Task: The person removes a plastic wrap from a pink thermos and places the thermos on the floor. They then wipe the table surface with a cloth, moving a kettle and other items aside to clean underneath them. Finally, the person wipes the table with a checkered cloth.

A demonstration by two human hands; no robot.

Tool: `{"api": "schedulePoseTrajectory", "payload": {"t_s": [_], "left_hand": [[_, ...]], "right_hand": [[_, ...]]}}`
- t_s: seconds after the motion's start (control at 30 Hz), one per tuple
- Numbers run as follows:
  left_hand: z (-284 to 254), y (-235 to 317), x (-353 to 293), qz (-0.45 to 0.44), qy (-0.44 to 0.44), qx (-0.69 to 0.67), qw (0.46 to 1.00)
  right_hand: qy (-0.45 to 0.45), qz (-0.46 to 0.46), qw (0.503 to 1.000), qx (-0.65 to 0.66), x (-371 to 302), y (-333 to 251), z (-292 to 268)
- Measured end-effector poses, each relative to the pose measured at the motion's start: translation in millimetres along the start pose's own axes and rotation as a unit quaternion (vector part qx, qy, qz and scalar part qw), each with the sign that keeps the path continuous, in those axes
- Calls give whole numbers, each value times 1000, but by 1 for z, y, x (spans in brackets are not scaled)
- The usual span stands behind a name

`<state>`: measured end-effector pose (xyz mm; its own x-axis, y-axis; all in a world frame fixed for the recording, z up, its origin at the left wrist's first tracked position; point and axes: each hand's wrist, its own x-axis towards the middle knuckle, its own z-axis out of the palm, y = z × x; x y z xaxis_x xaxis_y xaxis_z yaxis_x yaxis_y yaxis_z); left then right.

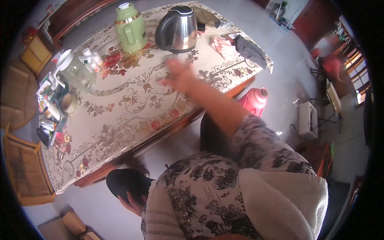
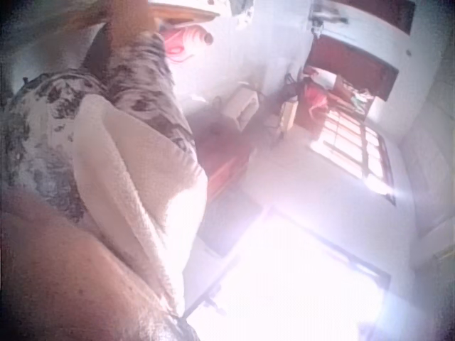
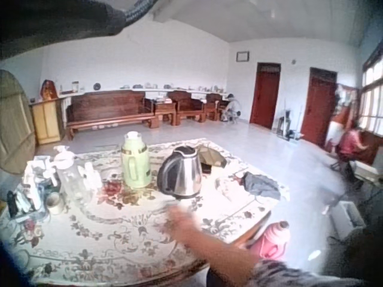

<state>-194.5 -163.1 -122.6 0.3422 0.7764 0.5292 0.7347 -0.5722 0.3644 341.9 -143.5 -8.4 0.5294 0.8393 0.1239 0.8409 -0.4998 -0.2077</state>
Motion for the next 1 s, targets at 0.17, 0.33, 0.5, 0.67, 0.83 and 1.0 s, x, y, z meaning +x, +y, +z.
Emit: {"api": "schedulePoseTrajectory", "payload": {"t_s": [0.17, 0.33, 0.5, 0.67, 0.83, 1.0], "left_hand": [[-1, -3, -2, 0, 7, -6, 1000], [1, -5, 2, 10, 10, -15, 1000], [5, -3, 7, 10, 16, -11, 1000], [9, 1, 7, 6, 20, -10, 1000], [8, 8, 9, 6, 18, -3, 1000], [9, 12, 9, 1, 19, -4, 1000]], "right_hand": [[15, 220, 974, -61, -61, 116, -31], [20, -12, 989, 147, -54, -71, 16], [-23, -333, 901, 277, -103, -248, 58], [-51, -233, 923, 303, -98, -166, 37], [28, 21, 999, 21, -113, 27, -30], [31, 259, 965, -33, -102, 135, -64]]}}
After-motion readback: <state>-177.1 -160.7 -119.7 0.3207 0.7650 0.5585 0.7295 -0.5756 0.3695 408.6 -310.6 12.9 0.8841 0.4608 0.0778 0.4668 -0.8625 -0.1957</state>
